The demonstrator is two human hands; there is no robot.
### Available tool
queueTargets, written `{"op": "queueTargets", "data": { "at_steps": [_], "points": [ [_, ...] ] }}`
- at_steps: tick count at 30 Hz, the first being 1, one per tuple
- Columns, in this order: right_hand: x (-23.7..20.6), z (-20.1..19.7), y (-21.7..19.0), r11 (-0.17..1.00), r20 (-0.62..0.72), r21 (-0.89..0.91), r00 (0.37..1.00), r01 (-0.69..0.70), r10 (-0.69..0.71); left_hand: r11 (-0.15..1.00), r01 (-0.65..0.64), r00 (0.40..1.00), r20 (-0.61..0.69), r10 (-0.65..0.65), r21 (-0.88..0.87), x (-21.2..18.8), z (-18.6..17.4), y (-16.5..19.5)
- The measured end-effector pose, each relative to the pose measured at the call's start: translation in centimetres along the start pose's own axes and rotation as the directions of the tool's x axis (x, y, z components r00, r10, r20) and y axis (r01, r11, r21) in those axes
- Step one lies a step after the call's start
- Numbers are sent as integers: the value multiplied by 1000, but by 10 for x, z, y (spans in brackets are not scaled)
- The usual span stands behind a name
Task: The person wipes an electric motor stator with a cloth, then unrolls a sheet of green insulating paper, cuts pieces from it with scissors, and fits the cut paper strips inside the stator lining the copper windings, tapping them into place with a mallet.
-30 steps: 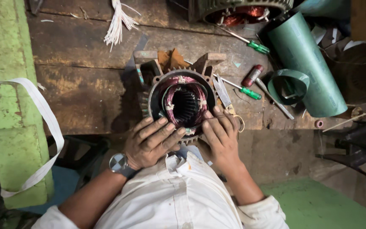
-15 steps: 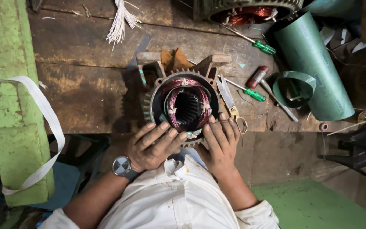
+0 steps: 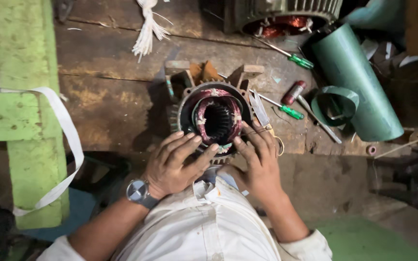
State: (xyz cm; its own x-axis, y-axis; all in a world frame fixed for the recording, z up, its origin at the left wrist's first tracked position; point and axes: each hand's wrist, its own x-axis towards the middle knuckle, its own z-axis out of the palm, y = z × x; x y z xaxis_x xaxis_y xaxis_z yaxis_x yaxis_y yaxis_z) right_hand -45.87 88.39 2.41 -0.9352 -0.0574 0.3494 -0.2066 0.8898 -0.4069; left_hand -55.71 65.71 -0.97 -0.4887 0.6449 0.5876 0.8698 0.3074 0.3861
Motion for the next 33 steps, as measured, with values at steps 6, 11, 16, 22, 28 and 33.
{"op": "queueTargets", "data": {
  "at_steps": [6, 11, 16, 22, 28, 33],
  "points": [
    [24, -71, -50, 999, -69, 1, 997, 44, -43, 857, 425, 891, -35, -454, -293, 43, -40, 1],
    [83, -50, -44, 979, 130, -166, 986, 122, -101, 812, 518, 835, -48, -549, -271, 91, -23, -30],
    [97, -26, -24, 958, 146, -285, 989, 32, 10, 751, 631, 769, 26, -639, -197, 96, -11, -37],
    [93, -25, -25, 978, 181, -201, 979, -53, 91, 679, 625, 736, -1, -677, -384, 95, 2, -42],
    [99, -19, -19, 984, 230, -135, 962, -116, 145, 711, 588, 750, -70, -658, -385, 90, 16, -42],
    [100, -17, -13, 987, 255, -48, 954, -152, 159, 655, 611, 745, 43, -666, -444, 86, 14, -47]
  ]
}}
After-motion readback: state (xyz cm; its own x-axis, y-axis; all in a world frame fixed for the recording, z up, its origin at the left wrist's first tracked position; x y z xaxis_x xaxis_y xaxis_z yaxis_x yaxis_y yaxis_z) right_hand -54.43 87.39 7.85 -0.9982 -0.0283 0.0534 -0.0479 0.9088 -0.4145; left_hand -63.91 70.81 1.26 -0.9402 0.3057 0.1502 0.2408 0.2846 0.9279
